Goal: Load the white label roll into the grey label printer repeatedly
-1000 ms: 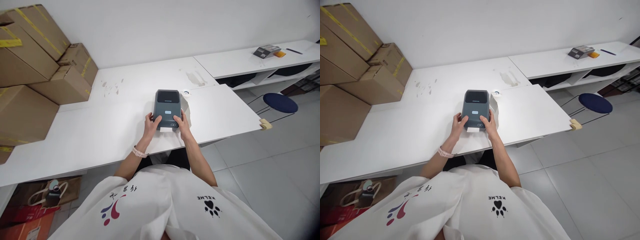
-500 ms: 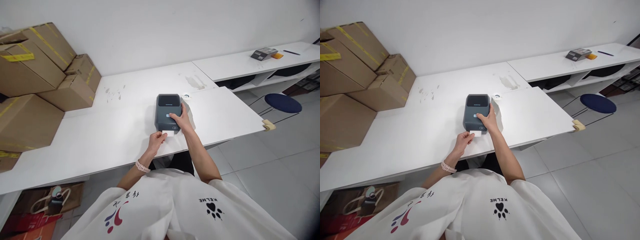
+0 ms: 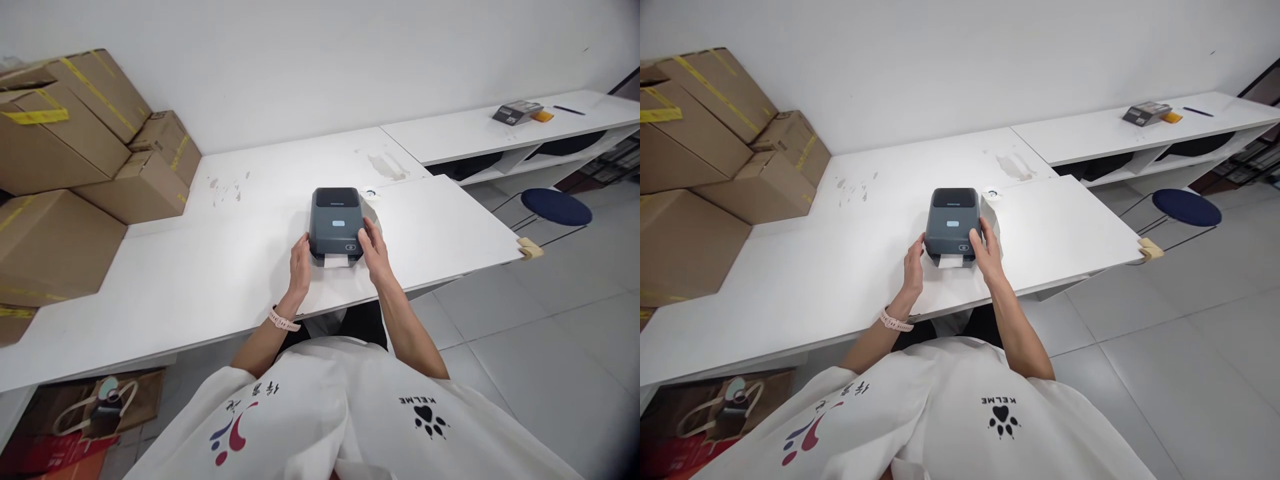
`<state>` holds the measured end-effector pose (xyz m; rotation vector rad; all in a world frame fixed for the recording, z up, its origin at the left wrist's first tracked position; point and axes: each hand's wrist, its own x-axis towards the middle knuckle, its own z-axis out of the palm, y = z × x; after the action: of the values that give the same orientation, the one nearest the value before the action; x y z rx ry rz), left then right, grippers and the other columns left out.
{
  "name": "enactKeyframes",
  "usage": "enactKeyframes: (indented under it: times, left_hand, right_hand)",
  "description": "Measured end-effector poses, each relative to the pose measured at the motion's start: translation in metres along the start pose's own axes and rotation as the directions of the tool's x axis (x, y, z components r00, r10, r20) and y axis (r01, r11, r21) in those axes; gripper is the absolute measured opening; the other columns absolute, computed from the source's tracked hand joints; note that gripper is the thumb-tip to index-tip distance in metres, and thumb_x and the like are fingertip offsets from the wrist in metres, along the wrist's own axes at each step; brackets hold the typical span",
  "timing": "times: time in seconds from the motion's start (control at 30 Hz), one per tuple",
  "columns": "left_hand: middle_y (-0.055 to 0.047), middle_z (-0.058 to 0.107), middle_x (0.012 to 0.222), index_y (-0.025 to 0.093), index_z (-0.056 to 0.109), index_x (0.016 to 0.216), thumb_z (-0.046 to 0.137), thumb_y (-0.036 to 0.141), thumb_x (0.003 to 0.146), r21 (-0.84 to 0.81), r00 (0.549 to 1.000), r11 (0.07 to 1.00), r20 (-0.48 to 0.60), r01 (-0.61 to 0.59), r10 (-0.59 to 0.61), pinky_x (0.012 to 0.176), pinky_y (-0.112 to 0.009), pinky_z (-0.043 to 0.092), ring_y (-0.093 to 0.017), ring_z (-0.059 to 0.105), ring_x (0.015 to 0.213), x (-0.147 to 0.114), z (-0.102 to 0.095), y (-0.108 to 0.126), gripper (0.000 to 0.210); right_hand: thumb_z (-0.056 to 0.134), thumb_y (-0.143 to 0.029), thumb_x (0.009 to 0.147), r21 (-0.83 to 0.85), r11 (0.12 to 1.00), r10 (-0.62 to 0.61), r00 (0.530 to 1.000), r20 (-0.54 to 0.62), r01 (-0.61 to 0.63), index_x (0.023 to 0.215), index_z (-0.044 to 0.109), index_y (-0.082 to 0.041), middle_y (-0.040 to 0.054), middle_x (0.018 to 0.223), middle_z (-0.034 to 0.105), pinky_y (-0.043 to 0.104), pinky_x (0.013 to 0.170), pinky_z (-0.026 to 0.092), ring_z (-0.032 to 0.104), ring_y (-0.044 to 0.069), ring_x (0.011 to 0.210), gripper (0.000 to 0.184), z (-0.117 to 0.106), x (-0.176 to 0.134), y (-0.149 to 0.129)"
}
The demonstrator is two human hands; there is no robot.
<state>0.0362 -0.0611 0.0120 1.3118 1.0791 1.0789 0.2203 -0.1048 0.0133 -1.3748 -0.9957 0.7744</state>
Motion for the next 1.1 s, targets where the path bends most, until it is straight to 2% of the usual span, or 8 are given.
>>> enactKeyframes:
  times: [0.13,0.27,0.47,0.63,0.8,0.93,1.0,1.1]
  left_hand:
    - [-0.001,0.045,0.157,0.029,0.051,0.143,0.034,0.057,0.097,-0.054,0.991,0.990,0.039,-0.128,0.130,0.120,-0.041,0.030,-0.024,0.034,0.149,0.021,0.003,0.021,0.056]
    - [-0.005,0.057,0.145,0.025,0.061,0.130,0.044,0.043,0.095,0.028,0.970,0.970,0.021,-0.243,0.243,0.117,-0.039,0.034,-0.024,0.045,0.141,0.068,0.008,0.031,0.043]
    - [-0.016,0.060,0.138,0.019,0.050,0.139,0.069,0.024,0.071,0.326,0.998,0.945,0.056,0.007,-0.026,0.106,-0.045,0.042,-0.032,0.056,0.127,0.113,0.022,0.004,0.071]
    - [-0.011,0.064,0.133,0.025,0.050,0.139,0.068,0.022,0.070,0.371,0.997,0.929,0.068,0.008,-0.036,0.103,-0.045,0.043,-0.032,0.060,0.120,0.109,0.027,-0.001,0.071]
    - [-0.010,0.065,0.131,0.024,0.046,0.144,0.059,0.013,0.072,0.463,0.998,0.885,0.065,-0.036,0.007,0.110,-0.048,0.037,-0.033,0.056,0.127,0.110,0.027,0.001,0.074]
    - [-0.009,0.068,0.127,0.025,0.042,0.148,0.055,0.008,0.071,0.462,0.998,0.886,0.061,-0.039,0.013,0.111,-0.051,0.035,-0.035,0.057,0.126,0.113,0.026,-0.002,0.079]
    - [-0.008,0.067,0.130,0.026,0.042,0.148,0.055,0.007,0.071,0.455,0.998,0.890,0.058,-0.035,0.009,0.112,-0.051,0.035,-0.035,0.056,0.127,0.113,0.026,-0.003,0.080]
    - [-0.007,0.065,0.134,0.027,0.042,0.147,0.055,0.008,0.071,0.443,0.999,0.896,0.049,-0.028,0.007,0.113,-0.051,0.034,-0.033,0.054,0.130,0.111,0.025,-0.002,0.080]
  right_hand:
    - [0.033,-0.074,0.092,-0.013,0.996,-0.087,0.992,-0.095,0.086,0.151,0.038,-0.036,-0.0016,0.160,0.038,0.050,0.123,0.030,0.030,0.027,0.151,0.070,-0.002,0.008,-0.018]
    - [0.034,-0.078,0.090,-0.084,0.977,-0.203,0.975,-0.085,0.196,0.156,0.025,-0.037,-0.0032,0.164,0.027,0.047,0.124,0.026,0.022,0.026,0.154,0.079,0.000,0.054,-0.037]
    - [0.041,-0.081,0.085,-0.293,0.902,-0.338,0.941,-0.018,0.318,0.160,0.010,-0.032,0.0005,0.166,0.022,0.053,0.125,0.019,0.012,0.030,0.156,0.095,0.000,0.131,-0.046]
    - [0.043,-0.055,0.094,-0.583,0.748,-0.398,0.917,-0.015,0.316,0.150,0.042,-0.023,0.0095,0.154,0.046,0.060,0.121,0.018,0.030,0.036,0.147,0.064,0.004,0.133,-0.045]
    - [0.055,-0.026,0.086,-0.701,0.593,-0.088,0.897,0.432,0.396,0.106,0.076,-0.018,0.0143,0.110,0.076,0.057,0.122,0.015,0.059,0.035,0.122,0.030,0.028,0.125,-0.021]
    - [0.073,-0.016,0.069,-0.691,0.622,0.104,0.835,0.540,0.369,0.084,0.078,-0.025,0.0073,0.086,0.078,0.060,0.117,0.024,0.066,0.036,0.111,0.019,0.042,0.135,-0.009]
    - [0.077,-0.017,0.064,-0.668,0.648,0.153,0.797,0.584,0.365,0.085,0.079,-0.026,0.0065,0.089,0.078,0.059,0.108,0.038,0.069,0.036,0.104,0.022,0.040,0.141,-0.015]
    - [0.079,-0.030,0.066,-0.530,0.755,0.173,0.663,0.728,0.385,0.104,0.078,-0.028,0.0038,0.110,0.077,0.050,0.097,0.051,0.069,0.033,0.104,0.038,0.019,0.138,-0.037]
